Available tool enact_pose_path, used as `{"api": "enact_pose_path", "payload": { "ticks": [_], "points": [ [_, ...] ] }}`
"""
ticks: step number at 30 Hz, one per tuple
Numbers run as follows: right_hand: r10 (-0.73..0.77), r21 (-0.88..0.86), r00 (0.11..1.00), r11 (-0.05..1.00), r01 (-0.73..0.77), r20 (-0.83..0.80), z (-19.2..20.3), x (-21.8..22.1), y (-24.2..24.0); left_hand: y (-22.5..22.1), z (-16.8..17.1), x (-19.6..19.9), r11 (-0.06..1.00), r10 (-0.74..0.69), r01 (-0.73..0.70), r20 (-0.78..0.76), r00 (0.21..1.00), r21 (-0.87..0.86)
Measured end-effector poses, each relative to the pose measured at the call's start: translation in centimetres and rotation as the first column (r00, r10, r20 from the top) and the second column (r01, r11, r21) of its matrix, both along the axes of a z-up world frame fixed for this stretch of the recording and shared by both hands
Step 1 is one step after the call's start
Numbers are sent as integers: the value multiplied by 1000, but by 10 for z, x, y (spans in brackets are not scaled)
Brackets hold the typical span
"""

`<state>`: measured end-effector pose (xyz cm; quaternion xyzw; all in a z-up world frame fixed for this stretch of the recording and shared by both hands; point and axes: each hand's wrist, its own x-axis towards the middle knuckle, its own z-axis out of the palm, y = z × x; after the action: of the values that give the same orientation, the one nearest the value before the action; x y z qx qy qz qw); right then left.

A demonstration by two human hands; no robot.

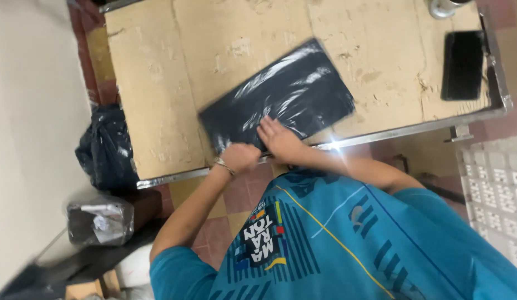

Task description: Folding a large black plastic bag on a work table and then preparing a mate drink at a desk.

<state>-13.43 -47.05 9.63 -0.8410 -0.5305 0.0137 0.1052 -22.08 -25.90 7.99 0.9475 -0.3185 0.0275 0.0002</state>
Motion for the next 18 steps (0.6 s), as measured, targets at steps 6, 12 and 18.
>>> {"api": "enact_pose_path", "payload": {
  "ticks": [6, 12, 18],
  "points": [
    [345, 444, 905, 871, -210, -249, -56, -26, -53, -54, 141, 93, 929, -75, -281, -865, 496, -242],
    [-304, -273, -110, 569, 775, -946, 29, 15, -92, 51, -23, 125, 469, -35, -877, -994, 103, -107],
    [129, -426, -507, 393, 815, -852, 4, 48, -91, 72, -93, 88, 279, 425, -844, -729, 536, -458]
  ]
}}
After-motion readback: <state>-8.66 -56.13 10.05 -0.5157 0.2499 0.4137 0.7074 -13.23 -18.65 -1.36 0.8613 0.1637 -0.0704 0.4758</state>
